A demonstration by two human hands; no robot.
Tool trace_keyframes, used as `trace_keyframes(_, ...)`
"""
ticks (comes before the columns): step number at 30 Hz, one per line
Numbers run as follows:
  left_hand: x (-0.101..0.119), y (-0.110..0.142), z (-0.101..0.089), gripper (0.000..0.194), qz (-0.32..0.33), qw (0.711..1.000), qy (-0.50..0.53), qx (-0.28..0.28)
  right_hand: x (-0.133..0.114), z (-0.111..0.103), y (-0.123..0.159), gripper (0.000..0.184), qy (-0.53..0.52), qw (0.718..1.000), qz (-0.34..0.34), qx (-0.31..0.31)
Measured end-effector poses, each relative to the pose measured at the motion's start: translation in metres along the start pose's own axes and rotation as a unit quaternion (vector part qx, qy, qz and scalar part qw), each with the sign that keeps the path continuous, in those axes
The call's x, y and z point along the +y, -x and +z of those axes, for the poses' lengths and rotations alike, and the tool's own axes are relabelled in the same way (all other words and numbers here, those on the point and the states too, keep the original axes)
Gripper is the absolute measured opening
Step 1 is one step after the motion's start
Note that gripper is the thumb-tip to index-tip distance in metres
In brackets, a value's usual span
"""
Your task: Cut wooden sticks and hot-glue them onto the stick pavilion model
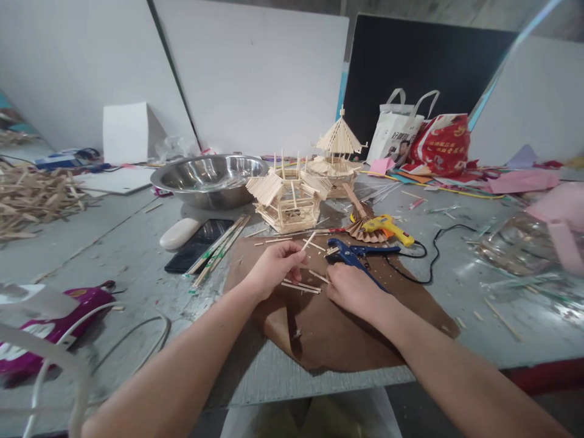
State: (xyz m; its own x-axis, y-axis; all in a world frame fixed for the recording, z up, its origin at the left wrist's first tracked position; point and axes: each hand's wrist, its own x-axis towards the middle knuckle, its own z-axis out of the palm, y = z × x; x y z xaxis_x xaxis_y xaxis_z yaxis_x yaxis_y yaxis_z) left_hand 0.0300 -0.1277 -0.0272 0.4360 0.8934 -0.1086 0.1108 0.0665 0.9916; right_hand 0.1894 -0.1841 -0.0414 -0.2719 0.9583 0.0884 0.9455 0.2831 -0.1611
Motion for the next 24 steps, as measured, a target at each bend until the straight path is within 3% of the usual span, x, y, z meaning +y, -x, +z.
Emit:
trace_keyframes(2, 0.0, 0.001, 0.002, 0.024, -0.009, 1.0, 0.017, -0.001, 0.003, 0.001, -0.004, 0.009, -0.091, 0.995, 0.03, 0.028)
trace_keyframes(4, 0.0, 0.002, 0.004, 0.027, -0.019, 0.999, 0.037, 0.005, 0.006, 0.001, -0.008, 0.008, -0.224, 0.972, 0.054, 0.05)
trace_keyframes(6, -0.001, 0.002, 0.007, 0.028, -0.027, 0.998, 0.05, 0.012, 0.007, 0.0, -0.01, 0.011, -0.378, 0.921, 0.077, 0.044)
trace_keyframes(9, -0.001, 0.003, 0.01, 0.028, -0.034, 0.998, 0.061, 0.004, 0.005, -0.003, -0.011, 0.015, -0.561, 0.821, 0.107, 0.004)
trace_keyframes(12, -0.002, 0.004, 0.013, 0.028, -0.043, 0.995, 0.093, -0.015, 0.003, -0.004, -0.01, 0.016, -0.625, 0.773, 0.105, -0.019)
trace_keyframes(18, -0.006, 0.004, 0.016, 0.029, -0.067, 0.98, 0.18, -0.053, 0.001, -0.001, -0.011, 0.017, -0.628, 0.772, 0.09, -0.032)
trace_keyframes(24, -0.007, 0.004, 0.023, 0.024, -0.083, 0.971, 0.216, -0.053, 0.001, 0.003, -0.012, 0.021, -0.592, 0.8, 0.099, 0.003)
